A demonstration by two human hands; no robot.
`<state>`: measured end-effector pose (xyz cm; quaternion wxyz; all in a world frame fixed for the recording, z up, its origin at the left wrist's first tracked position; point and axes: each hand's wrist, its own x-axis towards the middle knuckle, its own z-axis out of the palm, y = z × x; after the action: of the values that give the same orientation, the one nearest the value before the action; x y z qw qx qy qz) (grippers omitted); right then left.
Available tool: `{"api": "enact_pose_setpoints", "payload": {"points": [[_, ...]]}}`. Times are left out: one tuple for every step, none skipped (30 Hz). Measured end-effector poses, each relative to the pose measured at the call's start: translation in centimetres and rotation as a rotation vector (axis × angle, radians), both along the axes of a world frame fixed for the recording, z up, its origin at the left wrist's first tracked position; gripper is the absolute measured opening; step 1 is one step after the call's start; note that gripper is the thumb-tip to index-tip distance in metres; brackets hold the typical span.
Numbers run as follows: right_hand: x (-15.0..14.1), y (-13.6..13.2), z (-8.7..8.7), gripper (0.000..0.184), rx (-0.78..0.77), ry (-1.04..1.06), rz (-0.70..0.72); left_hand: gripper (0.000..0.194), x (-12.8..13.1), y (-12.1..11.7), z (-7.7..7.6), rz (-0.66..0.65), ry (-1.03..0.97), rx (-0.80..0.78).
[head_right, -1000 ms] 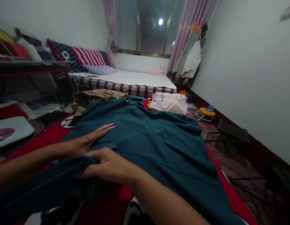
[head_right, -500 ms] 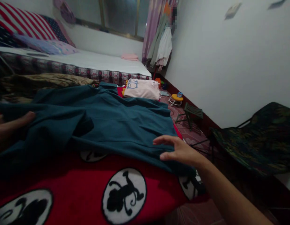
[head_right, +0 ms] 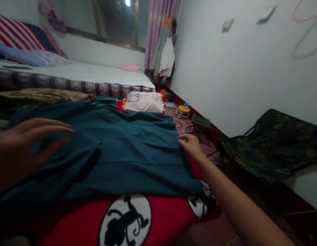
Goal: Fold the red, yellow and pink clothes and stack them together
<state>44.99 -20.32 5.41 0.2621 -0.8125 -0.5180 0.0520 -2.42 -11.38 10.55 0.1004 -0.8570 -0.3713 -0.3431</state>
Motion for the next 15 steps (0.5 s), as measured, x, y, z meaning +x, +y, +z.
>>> {"api": "enact_pose_setpoints", "payload": {"points": [[0.5,1.5,-0.2,0.027,-0.027,-0.058,-0.053,0.025,2.3,-0.5,-0.5,-0.148,0.029,0.012],[0.9,2.9,-0.4,0.027,-0.061,-0.105,-0.095,0.022,4.4,-1.1,-1.4,-0.285,0.079,0.011],[1.1,4.1,-0.5,0.026,-0.096,-0.136,-0.126,0.022,6.4,-1.7,-2.5,-0.404,0.149,-0.03],[1.3,5.2,-0.7,0.024,-0.123,-0.157,-0.15,0.026,8.0,-2.2,-3.7,-0.485,0.204,-0.101],[1.3,6.0,-0.8,0.023,-0.14,-0.173,-0.171,0.031,9.4,-2.7,-5.0,-0.515,0.251,-0.184],[1.3,6.6,-0.9,0.022,-0.156,-0.194,-0.192,0.039,10.4,-3.1,-6.1,-0.553,0.303,-0.26],[1.2,7.0,-0.9,0.02,-0.167,-0.218,-0.21,0.049,11.1,-3.3,-7.2,-0.581,0.344,-0.327],[1.1,7.3,-0.9,0.017,-0.17,-0.243,-0.223,0.057,11.5,-3.4,-8.0,-0.604,0.379,-0.379],[0.9,7.4,-0.8,0.014,-0.168,-0.268,-0.231,0.062,11.7,-3.5,-8.6,-0.627,0.404,-0.416],[0.9,7.5,-0.6,0.013,-0.162,-0.29,-0.234,0.063,11.8,-3.4,-8.9,-0.643,0.419,-0.441],[0.8,7.6,-0.4,0.013,-0.148,-0.317,-0.232,0.062,11.8,-3.4,-9.1,-0.653,0.429,-0.458],[0.9,7.6,-0.2,0.015,-0.124,-0.353,-0.227,0.06,11.8,-3.3,-9.2,-0.66,0.437,-0.47],[1.0,7.7,0.0,0.016,-0.091,-0.394,-0.222,0.06,11.7,-3.2,-9.1,-0.667,0.447,-0.478],[1.1,7.8,0.2,0.018,-0.055,-0.438,-0.219,0.06,11.7,-3.2,-9.0,-0.674,0.458,-0.484],[1.3,7.9,0.3,0.019,-0.019,-0.478,-0.223,0.06,11.7,-3.1,-9.0,-0.682,0.471,-0.487]]}}
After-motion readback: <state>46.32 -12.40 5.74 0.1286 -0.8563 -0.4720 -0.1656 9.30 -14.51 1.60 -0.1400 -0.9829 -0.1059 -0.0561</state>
